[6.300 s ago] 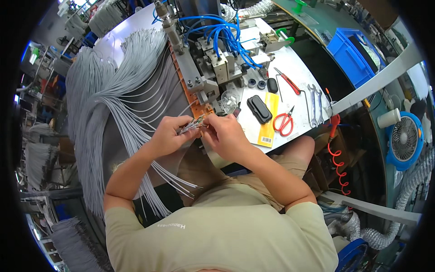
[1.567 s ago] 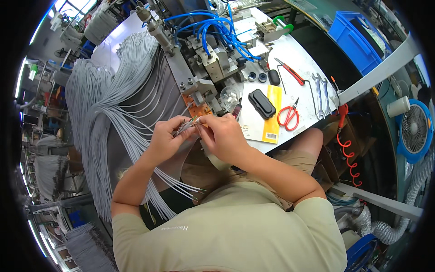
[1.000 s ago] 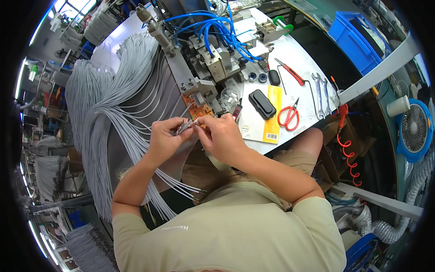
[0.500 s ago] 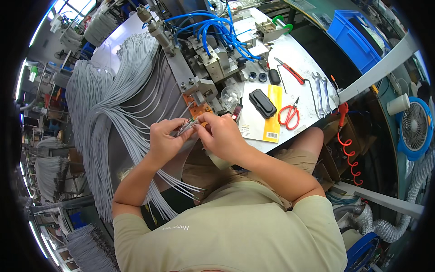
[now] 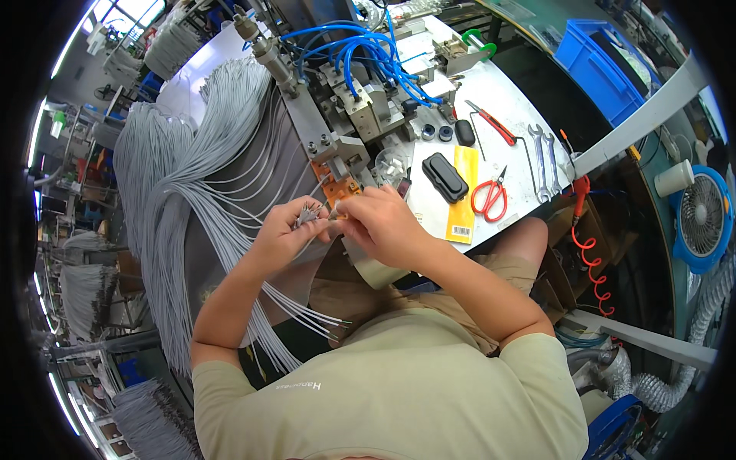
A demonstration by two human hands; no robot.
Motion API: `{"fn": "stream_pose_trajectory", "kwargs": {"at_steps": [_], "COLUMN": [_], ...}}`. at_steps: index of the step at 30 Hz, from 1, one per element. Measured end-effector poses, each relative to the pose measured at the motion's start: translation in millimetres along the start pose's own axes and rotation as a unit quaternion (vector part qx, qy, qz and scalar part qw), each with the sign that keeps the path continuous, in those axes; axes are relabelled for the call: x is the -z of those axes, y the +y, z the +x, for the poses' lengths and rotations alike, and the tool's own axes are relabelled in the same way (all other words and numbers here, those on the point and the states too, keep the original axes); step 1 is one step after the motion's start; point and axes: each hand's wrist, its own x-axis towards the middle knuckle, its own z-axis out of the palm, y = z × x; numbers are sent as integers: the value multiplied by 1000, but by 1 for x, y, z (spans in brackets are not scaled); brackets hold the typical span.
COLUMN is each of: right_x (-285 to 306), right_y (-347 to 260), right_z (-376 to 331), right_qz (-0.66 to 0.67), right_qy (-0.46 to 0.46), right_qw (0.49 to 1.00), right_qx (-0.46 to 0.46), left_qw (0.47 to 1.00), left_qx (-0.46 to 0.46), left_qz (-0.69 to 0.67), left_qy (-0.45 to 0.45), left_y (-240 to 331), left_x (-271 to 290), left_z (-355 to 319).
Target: The person attaches connector pieces onto wire ends by hand and aligns the wires into a machine fixture.
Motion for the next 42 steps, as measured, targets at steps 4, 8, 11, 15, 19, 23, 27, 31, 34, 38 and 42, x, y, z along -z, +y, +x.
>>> {"fn": "stream_pose_trajectory", "kwargs": {"at_steps": [4,8,11,15,19,23,27,31,34,38,42], "right_x": [-5,-4,-9,-14,-12,-7,-2,-4,-10,-10,-6], "right_y": [-4,26,41,49,51,48,46,46,46,45,51], "right_z": [6,7,1,-2,2,9,16,13,8,10,15], "right_qz": [-60,-128,-25,247,317,311,289,261,178,142,220], "right_qy": [10,64,94,91,77,70,58,63,100,84,41], "right_qw": [998,989,985,916,893,891,889,896,938,946,901], "right_qx": [29,-24,-140,-303,-310,-324,-350,-355,-280,-280,-372], "left_qw": [998,965,972,978,977,923,878,874,874,871,875], "left_qx": [-1,-122,-140,-70,-116,-177,-187,-190,-196,-204,-203], "left_qz": [65,185,178,87,173,321,417,417,412,410,404], "left_qy": [22,137,59,-176,-51,117,141,160,169,177,173], "left_y": [6,25,26,14,1,-4,-11,-13,-14,-16,-15], "left_x": [-3,-11,-3,4,-4,-9,-9,-9,-9,-11,-12], "left_z": [-3,-16,-15,-7,-2,1,4,5,7,7,9]}}
